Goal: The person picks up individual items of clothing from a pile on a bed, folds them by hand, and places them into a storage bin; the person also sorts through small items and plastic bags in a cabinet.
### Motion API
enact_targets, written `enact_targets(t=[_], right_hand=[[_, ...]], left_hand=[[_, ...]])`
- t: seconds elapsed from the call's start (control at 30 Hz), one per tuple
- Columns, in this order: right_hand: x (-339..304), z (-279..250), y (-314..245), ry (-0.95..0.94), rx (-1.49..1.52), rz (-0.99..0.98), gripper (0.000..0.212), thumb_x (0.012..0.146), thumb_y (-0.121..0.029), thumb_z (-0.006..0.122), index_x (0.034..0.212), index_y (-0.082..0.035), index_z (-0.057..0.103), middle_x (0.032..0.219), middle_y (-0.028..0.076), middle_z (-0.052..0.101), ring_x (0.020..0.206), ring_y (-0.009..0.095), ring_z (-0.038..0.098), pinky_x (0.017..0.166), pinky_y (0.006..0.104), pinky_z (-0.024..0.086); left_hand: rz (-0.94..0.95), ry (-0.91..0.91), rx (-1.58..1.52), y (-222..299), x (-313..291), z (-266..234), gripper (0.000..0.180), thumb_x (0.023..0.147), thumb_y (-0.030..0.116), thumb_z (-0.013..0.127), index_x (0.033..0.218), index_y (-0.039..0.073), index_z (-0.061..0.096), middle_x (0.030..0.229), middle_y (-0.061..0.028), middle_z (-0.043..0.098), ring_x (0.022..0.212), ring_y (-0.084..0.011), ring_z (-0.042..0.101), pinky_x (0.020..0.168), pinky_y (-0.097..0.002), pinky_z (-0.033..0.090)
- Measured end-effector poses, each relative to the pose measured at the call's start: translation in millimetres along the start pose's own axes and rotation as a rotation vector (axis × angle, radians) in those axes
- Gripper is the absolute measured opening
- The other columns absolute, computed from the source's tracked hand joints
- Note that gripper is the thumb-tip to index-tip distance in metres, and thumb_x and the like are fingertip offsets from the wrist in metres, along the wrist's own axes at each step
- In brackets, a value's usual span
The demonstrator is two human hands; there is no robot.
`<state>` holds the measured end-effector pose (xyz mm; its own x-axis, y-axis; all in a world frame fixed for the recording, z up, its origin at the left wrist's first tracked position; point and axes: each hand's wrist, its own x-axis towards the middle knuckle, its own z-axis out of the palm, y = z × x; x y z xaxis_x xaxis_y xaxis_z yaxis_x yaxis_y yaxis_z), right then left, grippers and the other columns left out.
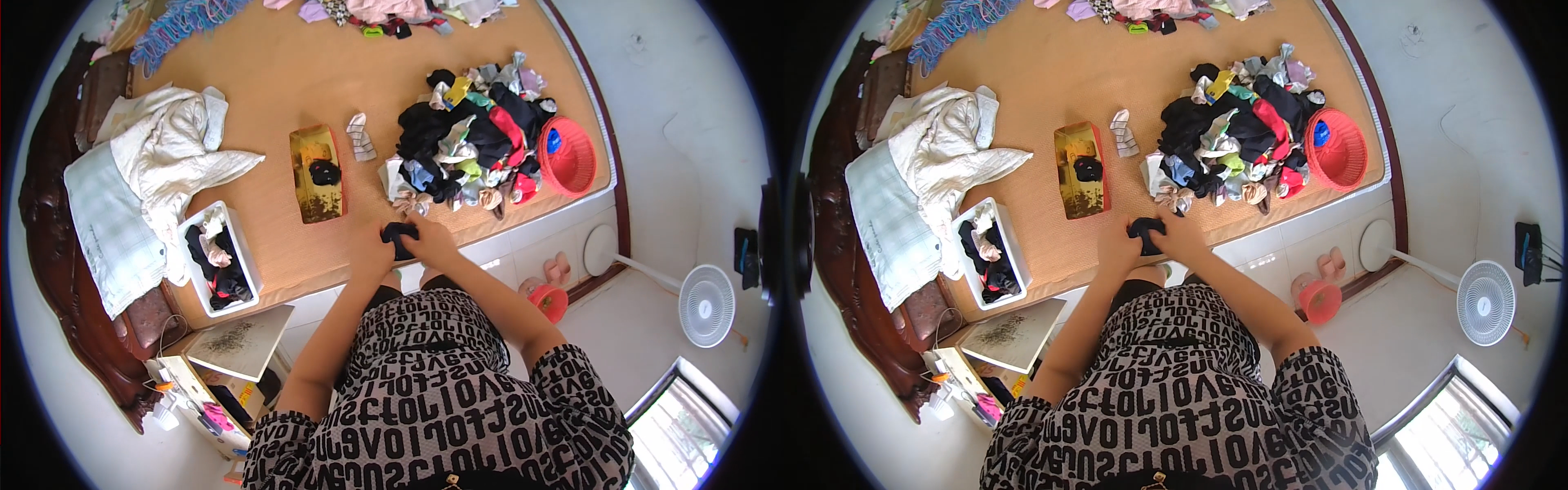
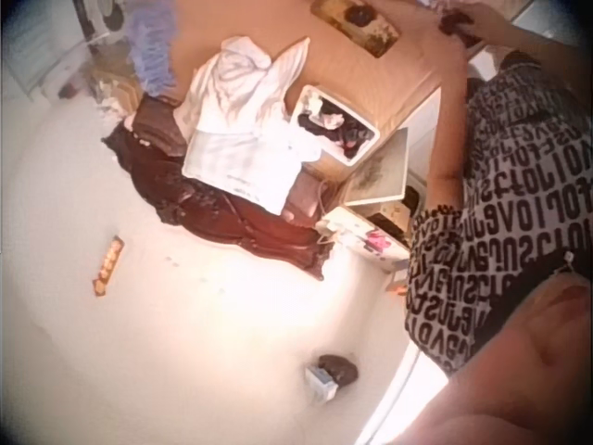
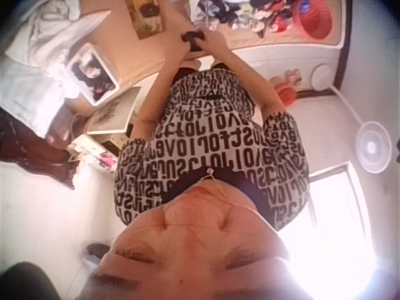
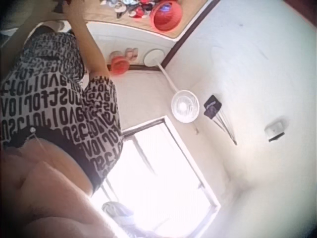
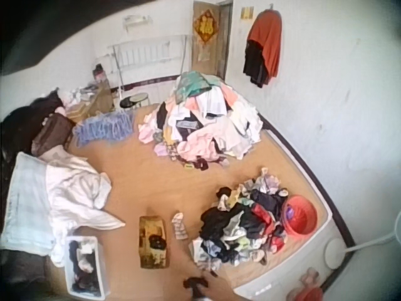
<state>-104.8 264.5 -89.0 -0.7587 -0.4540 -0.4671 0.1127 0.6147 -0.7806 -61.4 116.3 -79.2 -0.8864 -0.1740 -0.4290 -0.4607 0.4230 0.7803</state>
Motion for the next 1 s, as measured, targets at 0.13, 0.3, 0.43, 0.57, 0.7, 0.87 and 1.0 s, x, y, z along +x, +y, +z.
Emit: enact_targets(t=[0.13, 0.3, 0.43, 0.57, 0.7, 0.87, 1.0], right_hand=[[27, 45, -15, 0.196, -0.317, 0.021, 0.023, 0.077, -0.023, 0.062, 0.092, -0.009, 0.052, 0.084, 0.012, 0.062, 0.07, 0.033, 0.061, 0.059, 0.0429, 0.048], [57, 63, -9, 0.622, -0.439, -0.275, 0.027, 0.071, -0.018, 0.069, 0.09, -0.007, 0.055, 0.086, 0.011, 0.059, 0.076, 0.029, 0.06, 0.053, 0.0406, 0.048], [63, 78, -15, 0.246, 0.604, 0.279, 0.028, 0.075, -0.018, 0.068, 0.094, -0.003, 0.054, 0.08, 0.014, 0.06, 0.071, 0.031, 0.062, 0.061, 0.0423, 0.049], [58, 94, -3, 0.354, 0.2, 0.214, 0.028, 0.081, -0.025, 0.063, 0.096, -0.004, 0.053, 0.081, 0.02, 0.063, 0.07, 0.035, 0.063, 0.063, 0.0402, 0.049], [59, 100, 6, 0.23, 0.334, 0.3, 0.032, 0.082, -0.029, 0.062, 0.104, -0.006, 0.055, 0.077, 0.018, 0.064, 0.068, 0.031, 0.064, 0.064, 0.0377, 0.049], [57, 105, 7, 0.083, 0.426, 0.391, 0.033, 0.082, -0.031, 0.061, 0.104, -0.007, 0.057, 0.071, 0.012, 0.063, 0.063, 0.021, 0.065, 0.06, 0.0331, 0.049], [50, 113, 72, 0.095, 0.561, 0.429, 0.031, 0.082, -0.029, 0.06, 0.101, -0.005, 0.058, 0.069, 0.007, 0.061, 0.061, 0.015, 0.064, 0.058, 0.0288, 0.048]], left_hand=[[0.02, 0.282, 0.033, -46, 10, 0, 0.015, 0.071, 0.007, 0.061, 0.084, 0.002, 0.055, 0.069, -0.0068, 0.054, 0.056, -0.0146, 0.055, 0.051, -0.0297, 0.045], [-0.226, -0.017, -0.751, -48, 24, -27, 0.019, 0.09, 0.021, 0.053, 0.096, 0.004, 0.049, 0.077, -0.0038, 0.052, 0.051, -0.0101, 0.049, 0.046, -0.023, 0.041], [-0.246, 0.137, -0.545, -75, 31, -27, 0.037, 0.093, 0.033, 0.05, 0.115, 0.005, 0.048, 0.095, -0.0044, 0.055, 0.067, -0.0092, 0.053, 0.056, -0.0217, 0.043], [-0.258, -0.133, -0.775, -89, 30, -30, 0.047, 0.089, 0.024, 0.058, 0.128, 0.005, 0.04, 0.093, -0.0083, 0.058, 0.072, -0.0111, 0.057, 0.054, -0.0221, 0.045], [-0.355, -0.076, -0.716, -103, 46, -27, 0.054, 0.081, 0.01, 0.064, 0.128, 0.004, 0.037, 0.095, -0.0121, 0.057, 0.076, -0.0147, 0.058, 0.06, -0.0233, 0.048], [-0.074, 0.309, -0.416, -173, 96, -43, 0.054, 0.077, 0.006, 0.065, 0.124, 0.003, 0.038, 0.1, -0.0146, 0.055, 0.085, -0.0197, 0.057, 0.071, -0.0276, 0.048], [0.035, 0.631, 0.387, -152, 112, -29, 0.042, 0.079, 0.011, 0.063, 0.117, 0.004, 0.048, 0.105, -0.017, 0.055, 0.087, -0.0263, 0.058, 0.077, -0.0319, 0.047]])
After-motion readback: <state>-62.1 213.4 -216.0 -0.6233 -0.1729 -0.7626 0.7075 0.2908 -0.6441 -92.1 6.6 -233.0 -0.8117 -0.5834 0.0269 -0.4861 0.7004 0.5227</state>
